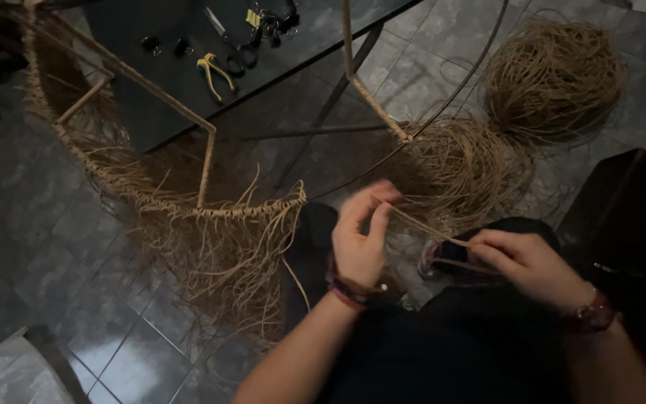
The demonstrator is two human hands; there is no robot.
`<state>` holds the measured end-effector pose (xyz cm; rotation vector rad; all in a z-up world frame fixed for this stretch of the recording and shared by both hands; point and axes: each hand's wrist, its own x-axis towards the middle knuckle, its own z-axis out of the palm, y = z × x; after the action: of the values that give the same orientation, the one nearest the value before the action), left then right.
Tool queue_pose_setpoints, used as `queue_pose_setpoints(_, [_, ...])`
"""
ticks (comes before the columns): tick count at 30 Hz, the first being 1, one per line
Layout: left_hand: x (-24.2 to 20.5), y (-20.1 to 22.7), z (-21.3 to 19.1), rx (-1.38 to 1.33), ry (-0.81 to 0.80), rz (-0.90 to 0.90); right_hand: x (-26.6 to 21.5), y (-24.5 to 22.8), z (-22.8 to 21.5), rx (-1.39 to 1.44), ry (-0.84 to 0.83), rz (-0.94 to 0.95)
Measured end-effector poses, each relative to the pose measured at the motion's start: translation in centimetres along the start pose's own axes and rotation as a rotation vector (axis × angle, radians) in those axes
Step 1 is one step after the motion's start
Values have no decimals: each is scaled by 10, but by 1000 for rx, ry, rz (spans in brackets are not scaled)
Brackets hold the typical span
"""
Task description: Weaving and tying natural fiber twine onto a circular frame to create a decorative item
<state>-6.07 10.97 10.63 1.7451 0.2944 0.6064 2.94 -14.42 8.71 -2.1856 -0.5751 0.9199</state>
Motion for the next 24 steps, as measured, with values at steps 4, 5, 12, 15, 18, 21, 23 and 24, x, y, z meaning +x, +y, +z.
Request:
queue_pose_setpoints(4, [-8, 17, -16, 711, 149, 372, 12, -26, -6, -281, -70, 29])
queue_pose_setpoints(5, [-8, 28, -17, 689, -159, 427, 15, -26, -2, -348, -100, -103])
queue_pose_setpoints(12, [-49, 0, -3, 703, -717, 201, 28, -63, 9, -559, -300, -248])
queue_pose_setpoints(15, [-50, -10, -55, 879, -659, -9, 30, -39, -17, -624, -288, -113])
queue_pose_setpoints(18, [-48, -19, -109, 1131, -562, -313, 40, -19, -46, -710, -230, 87])
queue_pose_setpoints(21, [-64, -37, -131, 1170, -488, -347, 47, -26, -41, -776, -228, 6])
queue_pose_setpoints(23, [-46, -7, -119, 1012, -609, -386, 51, -40, -17, -762, -239, -105])
queue_pose_setpoints(24, [-37, 8, -114, 850, -730, -414, 53, -47, -4, -740, -244, -211])
